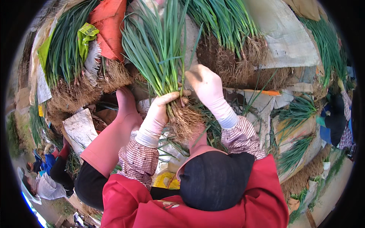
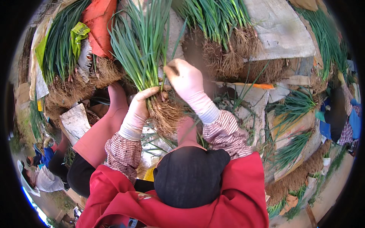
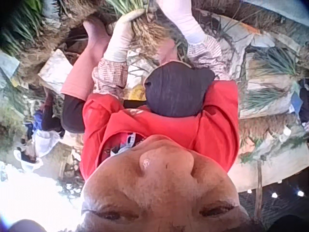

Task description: The person sits on the ground and cleans bunches of green onions by hand. They pick up each bunch, shake off soil from the roots, and place the cleaned onions into a sack.

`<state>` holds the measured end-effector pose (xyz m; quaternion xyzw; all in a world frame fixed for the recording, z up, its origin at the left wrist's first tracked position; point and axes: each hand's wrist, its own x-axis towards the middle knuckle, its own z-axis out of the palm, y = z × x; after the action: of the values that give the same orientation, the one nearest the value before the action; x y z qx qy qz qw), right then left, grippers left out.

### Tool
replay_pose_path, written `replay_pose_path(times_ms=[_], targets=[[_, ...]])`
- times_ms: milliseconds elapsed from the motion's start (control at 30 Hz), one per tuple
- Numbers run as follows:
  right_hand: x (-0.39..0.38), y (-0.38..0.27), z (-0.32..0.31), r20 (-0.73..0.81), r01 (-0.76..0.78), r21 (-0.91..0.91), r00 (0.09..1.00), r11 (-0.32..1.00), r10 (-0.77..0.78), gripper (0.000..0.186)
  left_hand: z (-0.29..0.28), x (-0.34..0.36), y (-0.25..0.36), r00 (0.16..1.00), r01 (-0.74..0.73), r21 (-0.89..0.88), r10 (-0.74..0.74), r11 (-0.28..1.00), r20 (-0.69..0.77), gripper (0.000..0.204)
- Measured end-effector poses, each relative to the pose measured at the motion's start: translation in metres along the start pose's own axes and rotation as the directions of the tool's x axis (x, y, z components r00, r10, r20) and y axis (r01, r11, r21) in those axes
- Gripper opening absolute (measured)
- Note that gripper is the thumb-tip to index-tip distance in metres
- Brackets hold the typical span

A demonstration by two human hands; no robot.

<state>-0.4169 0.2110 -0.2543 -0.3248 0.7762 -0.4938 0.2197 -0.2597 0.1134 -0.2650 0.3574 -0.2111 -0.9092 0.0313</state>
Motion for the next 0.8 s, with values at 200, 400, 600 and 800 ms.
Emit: replay_pose_path(times_ms=[200,400,600,800], targets=[[-0.003,-0.008,0.049,0.204,0.101,-0.071,0.975,0.992,-0.085,0.029,-0.015,0.022,-0.03,0.918,-0.297,0.237,0.345,0.925,-0.196,0.043],[-0.011,0.015,0.008,0.559,-0.571,0.608,0.801,0.551,0.213,0.02,0.02,0.001,0.006,0.979,-0.172,0.323,0.125,0.93,0.162,0.024],[-0.007,0.048,-0.08,0.556,-0.511,0.74,0.831,0.438,0.031,0.025,0.027,-0.031,0.067,0.983,-0.1,0.395,0.153,0.913,-0.103,0.044],[0.06,0.131,-0.093,0.43,0.313,-0.581,0.902,0.751,-0.044,0.035,0.064,-0.029,0.08,0.912,-0.409,0.061,0.407,0.91,0.045,0.054]])
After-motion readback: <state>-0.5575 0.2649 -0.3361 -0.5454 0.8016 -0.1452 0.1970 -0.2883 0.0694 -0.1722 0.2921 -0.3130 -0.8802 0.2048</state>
